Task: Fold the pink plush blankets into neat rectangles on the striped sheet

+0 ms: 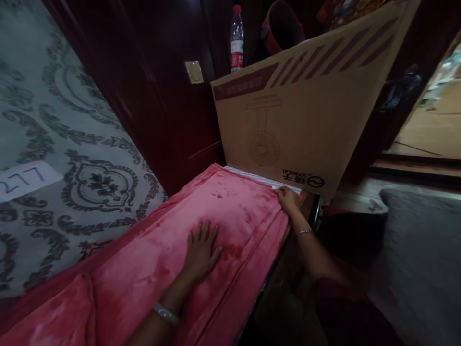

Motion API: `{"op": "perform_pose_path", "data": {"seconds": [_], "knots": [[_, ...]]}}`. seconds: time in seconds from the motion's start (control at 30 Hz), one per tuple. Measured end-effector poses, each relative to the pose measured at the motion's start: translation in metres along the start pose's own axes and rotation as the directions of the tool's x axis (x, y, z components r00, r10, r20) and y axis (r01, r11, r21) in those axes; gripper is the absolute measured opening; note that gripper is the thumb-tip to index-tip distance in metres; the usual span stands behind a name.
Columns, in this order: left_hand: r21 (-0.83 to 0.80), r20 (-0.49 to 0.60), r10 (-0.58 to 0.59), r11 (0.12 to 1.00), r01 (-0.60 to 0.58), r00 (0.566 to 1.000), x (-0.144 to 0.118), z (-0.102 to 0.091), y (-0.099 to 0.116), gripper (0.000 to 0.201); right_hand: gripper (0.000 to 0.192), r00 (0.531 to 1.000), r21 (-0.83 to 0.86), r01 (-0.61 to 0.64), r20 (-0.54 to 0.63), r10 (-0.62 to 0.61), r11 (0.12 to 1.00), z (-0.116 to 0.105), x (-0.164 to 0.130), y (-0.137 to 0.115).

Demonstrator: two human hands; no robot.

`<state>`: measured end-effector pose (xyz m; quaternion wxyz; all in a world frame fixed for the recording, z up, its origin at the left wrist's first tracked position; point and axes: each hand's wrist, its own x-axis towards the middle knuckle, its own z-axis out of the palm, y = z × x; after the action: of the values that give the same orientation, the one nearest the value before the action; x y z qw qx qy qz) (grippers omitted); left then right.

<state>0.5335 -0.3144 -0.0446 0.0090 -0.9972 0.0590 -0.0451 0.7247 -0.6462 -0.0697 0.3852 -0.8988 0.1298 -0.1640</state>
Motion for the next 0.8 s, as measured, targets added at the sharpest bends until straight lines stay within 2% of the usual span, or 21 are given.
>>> {"op": "perform_pose_path", "data": {"seconds": [0.07,0.17,0.23,0.33,0.47,0.6,0.8], "knots": [[-0.055,0.015,-0.016,0.998,0.016,1.0,0.012,-0.008,-0.005,0.06,0.028,1.0,0.006,-0.001,-0.002,0.001,1.0,-0.001,-0.001,0.0],[-0.064,-0.001,-0.08,0.995,0.079,0.997,0.049,-0.023,-0.019,0.055,0.027,1.0,0.027,0.005,-0.018,-0.004,1.0,0.0,-0.002,0.001],[-0.04,0.0,-0.167,0.985,0.167,0.986,0.081,-0.032,-0.031,0.055,0.026,0.999,0.052,0.006,-0.038,-0.004,0.999,0.001,-0.001,0.003],[0.004,0.001,-0.321,0.947,0.321,0.947,0.129,-0.039,-0.05,0.05,0.025,0.998,0.085,0.019,-0.059,-0.014,0.996,0.005,0.001,0.009],[0.018,-0.026,-0.394,0.919,0.395,0.919,0.175,-0.034,-0.068,0.043,0.034,0.995,0.103,0.062,-0.083,-0.053,0.993,0.013,0.006,0.02],[0.024,-0.071,-0.416,0.908,0.419,0.906,0.209,-0.023,-0.072,0.046,0.046,0.99,0.074,0.084,-0.115,-0.075,0.994,0.02,0.011,0.031],[0.055,-0.059,-0.389,0.918,0.392,0.919,0.249,-0.02,-0.065,0.05,0.037,0.982,0.175,0.164,-0.122,-0.144,0.971,0.013,0.009,0.031]]}}
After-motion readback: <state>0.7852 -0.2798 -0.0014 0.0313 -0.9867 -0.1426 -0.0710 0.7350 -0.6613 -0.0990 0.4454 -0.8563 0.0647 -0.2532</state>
